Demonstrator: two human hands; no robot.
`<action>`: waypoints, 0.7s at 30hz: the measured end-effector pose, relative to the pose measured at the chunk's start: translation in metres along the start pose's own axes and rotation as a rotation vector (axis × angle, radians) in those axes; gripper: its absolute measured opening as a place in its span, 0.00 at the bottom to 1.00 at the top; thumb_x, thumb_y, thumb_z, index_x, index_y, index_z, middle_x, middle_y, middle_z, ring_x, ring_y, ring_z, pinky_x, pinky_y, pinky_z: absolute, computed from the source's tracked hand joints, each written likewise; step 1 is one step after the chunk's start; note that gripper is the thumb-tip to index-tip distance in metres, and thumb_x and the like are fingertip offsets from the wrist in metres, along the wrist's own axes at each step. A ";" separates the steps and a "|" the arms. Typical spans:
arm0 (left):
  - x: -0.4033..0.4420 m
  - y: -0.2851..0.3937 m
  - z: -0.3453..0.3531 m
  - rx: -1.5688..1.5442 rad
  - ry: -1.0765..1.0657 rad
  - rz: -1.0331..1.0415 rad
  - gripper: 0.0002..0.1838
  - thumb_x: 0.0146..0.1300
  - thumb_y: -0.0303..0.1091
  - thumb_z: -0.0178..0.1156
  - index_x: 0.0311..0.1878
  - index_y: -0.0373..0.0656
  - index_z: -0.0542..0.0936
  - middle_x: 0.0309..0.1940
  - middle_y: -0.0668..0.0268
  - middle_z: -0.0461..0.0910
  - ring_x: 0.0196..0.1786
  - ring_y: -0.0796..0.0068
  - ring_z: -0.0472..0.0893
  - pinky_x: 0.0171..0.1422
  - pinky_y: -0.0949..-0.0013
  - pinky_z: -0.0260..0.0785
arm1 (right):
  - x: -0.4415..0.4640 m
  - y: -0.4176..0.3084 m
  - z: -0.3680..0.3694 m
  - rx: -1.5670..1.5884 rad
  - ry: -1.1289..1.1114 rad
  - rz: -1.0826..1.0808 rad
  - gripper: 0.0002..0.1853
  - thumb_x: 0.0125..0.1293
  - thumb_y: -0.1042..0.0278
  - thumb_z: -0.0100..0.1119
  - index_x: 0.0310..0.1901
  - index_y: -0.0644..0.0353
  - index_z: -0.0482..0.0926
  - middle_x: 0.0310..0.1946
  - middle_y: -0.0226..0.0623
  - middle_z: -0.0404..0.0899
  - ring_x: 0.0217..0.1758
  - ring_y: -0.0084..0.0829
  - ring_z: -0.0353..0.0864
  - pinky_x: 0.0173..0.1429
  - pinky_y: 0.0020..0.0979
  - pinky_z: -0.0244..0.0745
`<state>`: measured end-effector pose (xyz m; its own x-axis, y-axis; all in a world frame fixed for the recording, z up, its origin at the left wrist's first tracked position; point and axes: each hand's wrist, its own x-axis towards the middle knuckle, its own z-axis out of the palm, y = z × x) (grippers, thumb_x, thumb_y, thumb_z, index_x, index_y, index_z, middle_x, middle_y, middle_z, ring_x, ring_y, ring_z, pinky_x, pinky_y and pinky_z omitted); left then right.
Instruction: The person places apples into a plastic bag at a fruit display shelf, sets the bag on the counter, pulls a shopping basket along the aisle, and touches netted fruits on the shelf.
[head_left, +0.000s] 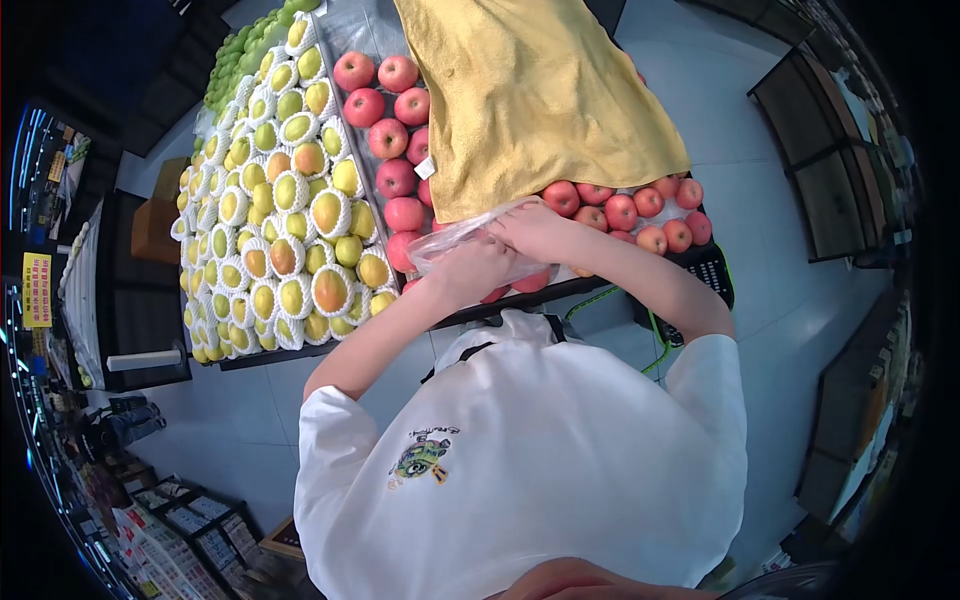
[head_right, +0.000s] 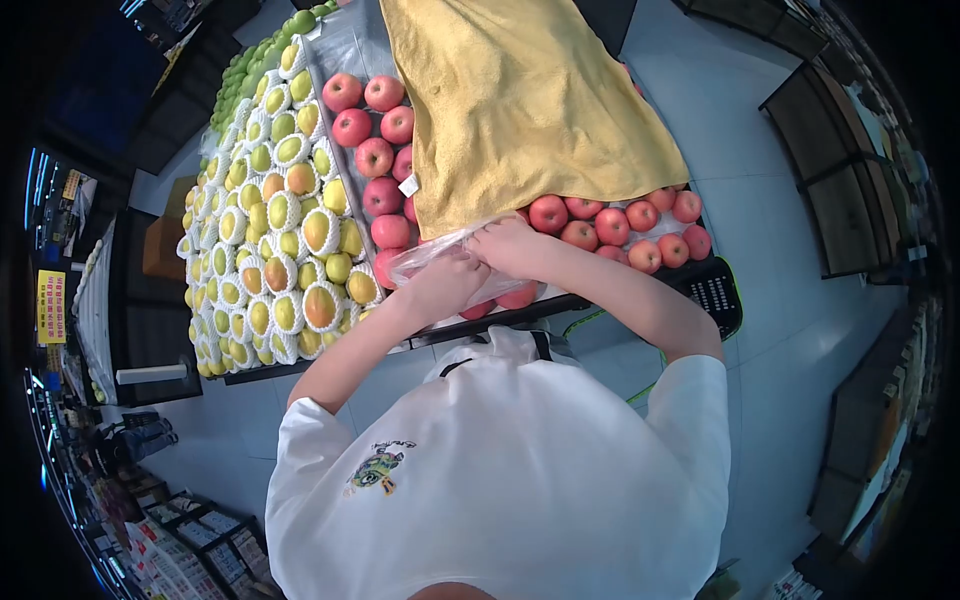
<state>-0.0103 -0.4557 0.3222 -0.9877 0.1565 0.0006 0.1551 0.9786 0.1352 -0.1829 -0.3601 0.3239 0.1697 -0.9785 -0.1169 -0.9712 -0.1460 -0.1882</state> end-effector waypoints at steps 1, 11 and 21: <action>0.004 -0.007 0.006 -0.004 0.004 0.001 0.10 0.64 0.28 0.60 0.46 0.34 0.81 0.33 0.55 0.86 0.43 0.55 0.88 0.50 0.55 0.81 | 0.005 -0.001 -0.009 -0.042 -0.059 0.031 0.10 0.70 0.64 0.53 0.40 0.59 0.83 0.41 0.44 0.86 0.48 0.46 0.87 0.53 0.46 0.79; -0.007 -0.046 0.021 -0.112 -0.049 -0.239 0.23 0.61 0.45 0.65 0.49 0.32 0.82 0.38 0.50 0.88 0.43 0.50 0.88 0.51 0.51 0.80 | -0.021 0.036 0.027 0.012 0.132 0.047 0.10 0.64 0.68 0.59 0.47 0.58 0.78 0.47 0.42 0.83 0.55 0.45 0.84 0.57 0.43 0.78; 0.020 -0.030 0.014 -0.208 -0.108 -0.223 0.30 0.56 0.43 0.70 0.57 0.33 0.78 0.45 0.49 0.86 0.50 0.50 0.86 0.57 0.51 0.77 | -0.023 -0.029 0.022 -0.169 0.302 -0.044 0.06 0.61 0.67 0.59 0.35 0.59 0.79 0.34 0.36 0.80 0.45 0.38 0.85 0.48 0.40 0.80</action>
<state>-0.0343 -0.4796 0.3046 -0.9872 -0.0348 -0.1557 -0.0837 0.9438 0.3197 -0.1544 -0.3304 0.3103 0.1791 -0.9660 0.1865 -0.9824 -0.1859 -0.0197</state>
